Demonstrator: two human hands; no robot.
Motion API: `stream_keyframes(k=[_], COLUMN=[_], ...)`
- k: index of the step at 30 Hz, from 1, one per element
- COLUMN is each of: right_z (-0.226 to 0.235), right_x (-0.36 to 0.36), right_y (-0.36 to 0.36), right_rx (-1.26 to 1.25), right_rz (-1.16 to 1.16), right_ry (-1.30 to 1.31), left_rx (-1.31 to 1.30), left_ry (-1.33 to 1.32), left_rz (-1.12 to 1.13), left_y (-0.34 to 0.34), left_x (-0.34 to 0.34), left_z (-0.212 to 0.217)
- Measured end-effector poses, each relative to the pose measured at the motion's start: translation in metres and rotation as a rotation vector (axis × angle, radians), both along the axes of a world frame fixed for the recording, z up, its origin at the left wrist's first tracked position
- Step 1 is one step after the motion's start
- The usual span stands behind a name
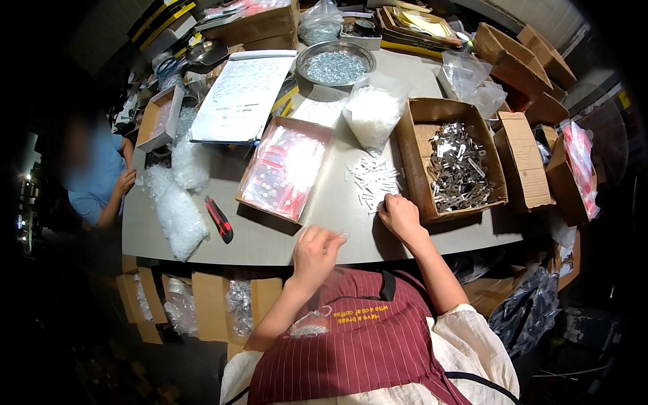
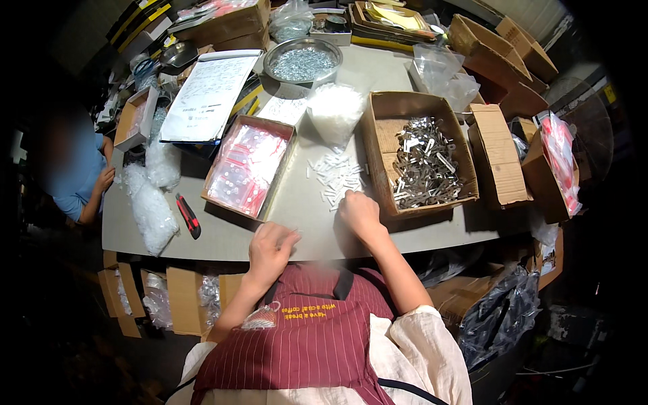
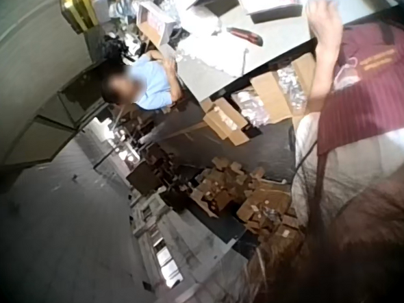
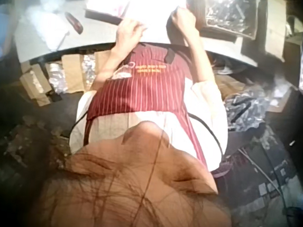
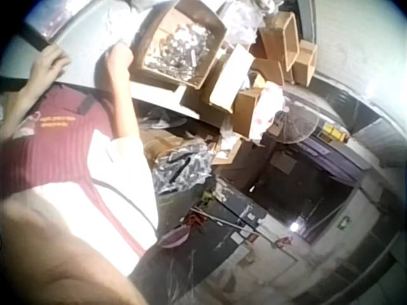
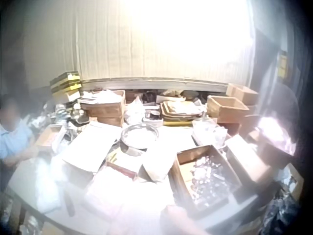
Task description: The person picks small metallic parts from a cardboard box and places them into a pink polka-dotted box. They handle the parts one by one and occasionally adjust the box position. A second person sits across the table and handles bubble wrap.
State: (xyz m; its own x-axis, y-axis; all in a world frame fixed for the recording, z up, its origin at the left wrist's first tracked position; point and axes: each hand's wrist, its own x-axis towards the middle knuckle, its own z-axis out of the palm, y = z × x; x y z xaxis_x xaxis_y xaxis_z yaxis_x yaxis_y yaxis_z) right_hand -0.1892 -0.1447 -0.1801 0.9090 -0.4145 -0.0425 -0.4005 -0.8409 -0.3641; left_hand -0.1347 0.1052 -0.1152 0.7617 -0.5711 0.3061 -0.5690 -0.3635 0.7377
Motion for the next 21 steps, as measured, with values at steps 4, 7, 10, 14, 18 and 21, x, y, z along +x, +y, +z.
stream_keyframes(k=[4,7,10,14,18,21], right_z=[0.0,0.001,0.002,-0.007,-0.016,-0.013], right_x=[-0.017,-0.026,-0.032,-0.026,-0.027,-0.028], right_y=[-0.005,-0.009,0.0,0.002,-0.005,-0.007], right_rx=[0.004,0.154,0.144,-0.046,-0.063,0.01], right_rz=[0.052,0.128,0.113,0.089,0.104,0.1], right_ry=[0.068,0.131,0.026,-0.172,-0.196,-0.12], left_rx=[0.038,0.052,0.047,0.039,0.046,0.052], left_ry=[-0.068,-0.033,-0.014,-0.018,-0.038,-0.05], left_rz=[0.019,0.011,0.002,-0.004,-0.019,-0.025], left_y=[-0.006,-0.012,-0.017,-0.022,-0.024,-0.024], left_x=[-0.003,-0.005,-0.007,-0.012,-0.013,-0.016], left_z=[0.003,0.001,-0.014,-0.026,-0.029,-0.033])
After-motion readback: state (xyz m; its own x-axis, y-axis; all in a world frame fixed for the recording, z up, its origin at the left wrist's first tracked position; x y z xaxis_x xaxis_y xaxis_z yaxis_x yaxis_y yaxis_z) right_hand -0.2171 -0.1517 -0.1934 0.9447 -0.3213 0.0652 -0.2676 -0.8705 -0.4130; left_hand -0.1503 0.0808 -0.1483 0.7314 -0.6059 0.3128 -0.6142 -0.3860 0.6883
